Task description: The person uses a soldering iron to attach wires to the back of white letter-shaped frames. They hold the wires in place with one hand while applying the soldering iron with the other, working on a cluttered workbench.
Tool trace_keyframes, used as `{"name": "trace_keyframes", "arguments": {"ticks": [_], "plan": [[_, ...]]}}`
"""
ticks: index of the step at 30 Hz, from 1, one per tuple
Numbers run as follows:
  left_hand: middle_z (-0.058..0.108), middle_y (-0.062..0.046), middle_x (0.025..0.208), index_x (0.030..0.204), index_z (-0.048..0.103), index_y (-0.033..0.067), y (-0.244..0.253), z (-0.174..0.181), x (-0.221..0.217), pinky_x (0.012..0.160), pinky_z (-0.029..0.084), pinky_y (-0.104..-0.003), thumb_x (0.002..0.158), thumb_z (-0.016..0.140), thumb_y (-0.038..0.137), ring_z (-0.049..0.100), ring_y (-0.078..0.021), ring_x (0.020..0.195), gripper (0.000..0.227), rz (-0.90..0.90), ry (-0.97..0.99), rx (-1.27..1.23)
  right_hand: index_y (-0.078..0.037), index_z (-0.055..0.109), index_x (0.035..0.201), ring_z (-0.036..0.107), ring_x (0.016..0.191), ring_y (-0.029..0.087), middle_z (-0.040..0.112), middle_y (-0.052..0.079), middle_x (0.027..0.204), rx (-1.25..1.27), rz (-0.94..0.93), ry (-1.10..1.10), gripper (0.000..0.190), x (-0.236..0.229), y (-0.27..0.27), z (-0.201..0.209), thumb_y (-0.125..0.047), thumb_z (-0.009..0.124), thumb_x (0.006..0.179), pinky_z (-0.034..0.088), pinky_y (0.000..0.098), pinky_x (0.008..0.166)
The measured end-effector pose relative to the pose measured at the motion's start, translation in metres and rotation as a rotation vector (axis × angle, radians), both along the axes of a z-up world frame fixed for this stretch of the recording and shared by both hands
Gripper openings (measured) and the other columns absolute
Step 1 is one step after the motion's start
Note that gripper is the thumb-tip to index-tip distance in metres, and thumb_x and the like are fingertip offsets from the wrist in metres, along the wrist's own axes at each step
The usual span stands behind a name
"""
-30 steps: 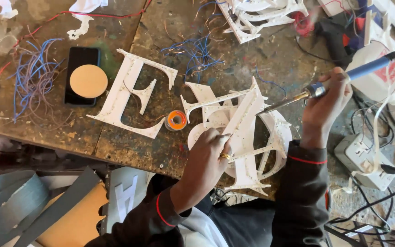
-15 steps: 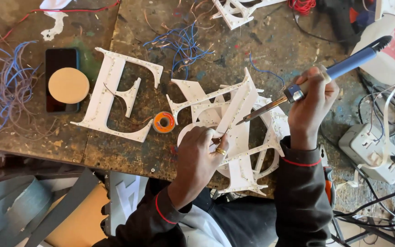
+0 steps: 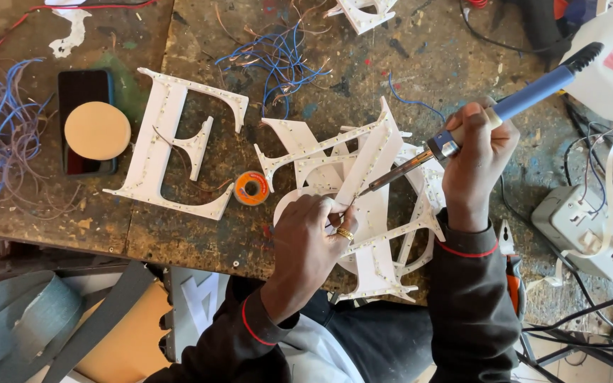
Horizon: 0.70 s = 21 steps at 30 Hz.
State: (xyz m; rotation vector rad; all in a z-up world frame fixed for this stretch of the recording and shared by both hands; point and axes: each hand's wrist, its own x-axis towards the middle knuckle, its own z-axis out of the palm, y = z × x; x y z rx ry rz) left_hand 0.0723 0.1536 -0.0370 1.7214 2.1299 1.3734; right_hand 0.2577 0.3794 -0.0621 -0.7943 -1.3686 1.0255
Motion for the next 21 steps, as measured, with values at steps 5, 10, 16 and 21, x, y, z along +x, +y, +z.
{"name": "trace_keyframes", "arguments": {"ticks": [5,10,16,21], "plan": [[0.070,0.000,0.064,0.085,0.079,0.0110,0.000,-0.002,0.002,0.068,0.058,-0.036,0.090,0.092,0.017,0.071,-0.0206,0.065,0.015,-0.004,-0.006,-0.021,-0.007,0.063,0.081,0.049,0.057,0.010,0.057,0.008,0.068,-0.019,-0.010,-0.017,0.044,0.000,-0.001,-0.003,-0.025,0.069,0.121,0.040,0.0255,0.055],[0.069,-0.001,0.064,0.086,0.080,0.0090,-0.002,0.004,0.000,0.067,0.058,-0.037,0.091,0.090,0.014,0.070,-0.0219,0.064,0.013,-0.031,-0.042,-0.042,-0.006,0.065,0.083,0.048,0.058,0.011,0.059,0.010,0.069,-0.015,-0.002,-0.021,0.044,-0.002,0.000,-0.006,-0.025,0.070,0.121,0.040,0.0260,0.056],[0.069,-0.003,0.065,0.087,0.079,0.0076,-0.001,0.008,0.000,0.066,0.058,-0.038,0.091,0.089,0.011,0.070,-0.0241,0.064,0.012,-0.046,-0.049,-0.036,-0.005,0.066,0.084,0.048,0.059,0.011,0.059,0.010,0.070,-0.023,-0.015,-0.051,0.041,-0.002,-0.003,-0.002,-0.023,0.069,0.121,0.040,0.0256,0.056],[0.068,-0.002,0.065,0.088,0.078,0.0081,-0.001,0.006,0.000,0.066,0.058,-0.036,0.091,0.089,0.012,0.069,-0.0227,0.064,0.012,-0.053,-0.039,-0.042,-0.005,0.063,0.081,0.049,0.056,0.011,0.056,0.010,0.066,-0.020,-0.014,-0.029,0.042,0.002,-0.002,-0.003,-0.018,0.066,0.121,0.039,0.0253,0.055]]}}
